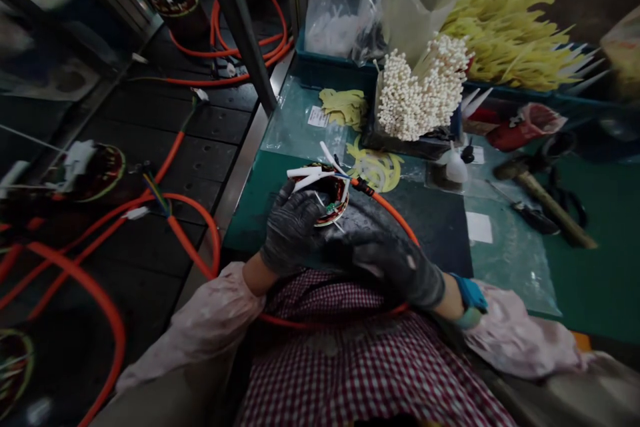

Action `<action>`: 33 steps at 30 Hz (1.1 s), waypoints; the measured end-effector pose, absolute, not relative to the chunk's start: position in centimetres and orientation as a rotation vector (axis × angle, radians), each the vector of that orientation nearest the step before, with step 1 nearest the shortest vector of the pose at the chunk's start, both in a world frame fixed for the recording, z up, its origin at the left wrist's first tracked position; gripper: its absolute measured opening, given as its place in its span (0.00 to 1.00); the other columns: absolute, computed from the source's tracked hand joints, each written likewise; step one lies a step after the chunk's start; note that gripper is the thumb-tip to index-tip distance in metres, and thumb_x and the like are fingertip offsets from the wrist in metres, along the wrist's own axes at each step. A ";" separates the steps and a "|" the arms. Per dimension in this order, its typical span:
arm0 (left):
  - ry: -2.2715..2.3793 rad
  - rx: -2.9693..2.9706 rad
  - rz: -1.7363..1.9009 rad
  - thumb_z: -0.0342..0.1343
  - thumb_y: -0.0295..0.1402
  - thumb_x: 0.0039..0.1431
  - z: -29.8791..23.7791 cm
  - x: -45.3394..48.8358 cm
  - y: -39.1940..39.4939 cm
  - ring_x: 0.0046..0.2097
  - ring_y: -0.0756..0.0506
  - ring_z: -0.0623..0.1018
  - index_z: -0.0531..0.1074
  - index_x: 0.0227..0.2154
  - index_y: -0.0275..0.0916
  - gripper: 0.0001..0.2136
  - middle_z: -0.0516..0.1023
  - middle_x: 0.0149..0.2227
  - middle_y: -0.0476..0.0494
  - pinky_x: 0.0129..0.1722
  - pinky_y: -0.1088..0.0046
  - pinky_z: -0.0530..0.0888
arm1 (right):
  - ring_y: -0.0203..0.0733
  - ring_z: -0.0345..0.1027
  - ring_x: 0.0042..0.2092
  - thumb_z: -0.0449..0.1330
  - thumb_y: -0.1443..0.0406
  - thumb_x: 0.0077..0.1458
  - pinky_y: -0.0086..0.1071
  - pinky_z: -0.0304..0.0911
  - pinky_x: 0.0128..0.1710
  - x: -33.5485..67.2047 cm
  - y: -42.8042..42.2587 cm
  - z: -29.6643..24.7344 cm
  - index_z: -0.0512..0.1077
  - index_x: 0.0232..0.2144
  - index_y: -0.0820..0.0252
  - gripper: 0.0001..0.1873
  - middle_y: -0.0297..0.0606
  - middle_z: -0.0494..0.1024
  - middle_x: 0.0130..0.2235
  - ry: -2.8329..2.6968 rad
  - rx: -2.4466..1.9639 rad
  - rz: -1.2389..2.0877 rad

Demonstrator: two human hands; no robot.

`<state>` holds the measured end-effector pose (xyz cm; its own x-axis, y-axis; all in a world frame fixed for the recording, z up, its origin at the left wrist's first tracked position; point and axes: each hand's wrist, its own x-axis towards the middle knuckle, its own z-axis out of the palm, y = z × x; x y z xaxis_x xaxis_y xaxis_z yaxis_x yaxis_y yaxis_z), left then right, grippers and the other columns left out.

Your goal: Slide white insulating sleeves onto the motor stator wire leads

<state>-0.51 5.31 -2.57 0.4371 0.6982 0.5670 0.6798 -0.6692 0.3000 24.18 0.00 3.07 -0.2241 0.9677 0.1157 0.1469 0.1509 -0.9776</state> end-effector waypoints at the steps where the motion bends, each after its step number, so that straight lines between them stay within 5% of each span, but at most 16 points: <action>1: 1.251 2.646 1.069 0.68 0.41 0.69 -2.6 -0.5 5.4 0.58 0.37 0.88 0.83 0.47 0.47 0.08 0.91 0.53 0.44 0.79 0.45 0.71 | 0.51 0.85 0.42 0.74 0.56 0.66 0.45 0.84 0.44 24.0 1.0 2.8 0.87 0.44 0.49 0.08 0.39 0.89 0.40 -1.690 -1.104 1.091; 4: 1.179 2.620 1.158 0.67 0.39 0.72 -2.3 -0.5 5.6 0.59 0.38 0.89 0.84 0.48 0.48 0.06 0.91 0.53 0.45 0.79 0.46 0.71 | 0.51 0.85 0.46 0.67 0.56 0.74 0.43 0.80 0.46 23.8 4.9 2.7 0.87 0.52 0.52 0.12 0.45 0.91 0.48 -2.108 -1.186 0.713; 8: 1.184 2.503 1.117 0.67 0.35 0.71 -1.3 -0.1 5.7 0.56 0.39 0.90 0.86 0.47 0.49 0.06 0.92 0.49 0.48 0.79 0.47 0.70 | 0.52 0.82 0.39 0.64 0.61 0.76 0.39 0.71 0.39 22.8 9.2 3.8 0.87 0.55 0.58 0.15 0.46 0.91 0.41 -2.489 -1.425 0.518; 13: 1.089 2.483 1.231 0.67 0.34 0.70 -1.2 0.1 5.9 0.54 0.39 0.91 0.85 0.45 0.47 0.04 0.93 0.47 0.47 0.78 0.48 0.72 | 0.44 0.77 0.35 0.64 0.57 0.74 0.37 0.67 0.38 21.8 10.5 3.5 0.86 0.43 0.58 0.14 0.41 0.88 0.36 -2.316 -1.228 0.814; 20: 1.118 2.507 1.265 0.67 0.33 0.71 -1.3 0.2 5.8 0.59 0.38 0.89 0.86 0.46 0.47 0.06 0.92 0.51 0.46 0.77 0.48 0.74 | 0.47 0.85 0.45 0.66 0.49 0.74 0.41 0.79 0.48 23.3 10.3 4.2 0.88 0.46 0.57 0.20 0.40 0.91 0.44 -1.824 -0.844 1.454; 25: 1.095 2.498 1.268 0.67 0.34 0.70 -1.3 0.0 5.9 0.51 0.38 0.90 0.84 0.42 0.46 0.02 0.92 0.46 0.45 0.75 0.48 0.76 | 0.44 0.83 0.40 0.74 0.59 0.63 0.37 0.79 0.45 23.7 10.4 3.7 0.87 0.42 0.59 0.10 0.40 0.91 0.41 -1.856 -0.938 1.306; 33: 1.119 2.490 1.179 0.69 0.38 0.70 -1.1 -0.3 5.9 0.51 0.38 0.91 0.84 0.43 0.46 0.04 0.92 0.46 0.46 0.75 0.47 0.76 | 0.42 0.83 0.40 0.68 0.63 0.70 0.35 0.79 0.45 23.9 9.8 2.0 0.86 0.44 0.58 0.07 0.39 0.91 0.41 -1.988 -0.811 1.159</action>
<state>-0.26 5.94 -1.11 0.4065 0.6920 0.5966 0.5597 -0.7047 0.4360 23.91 9.84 2.01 -0.5689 0.7842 0.2477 0.1708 0.4073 -0.8972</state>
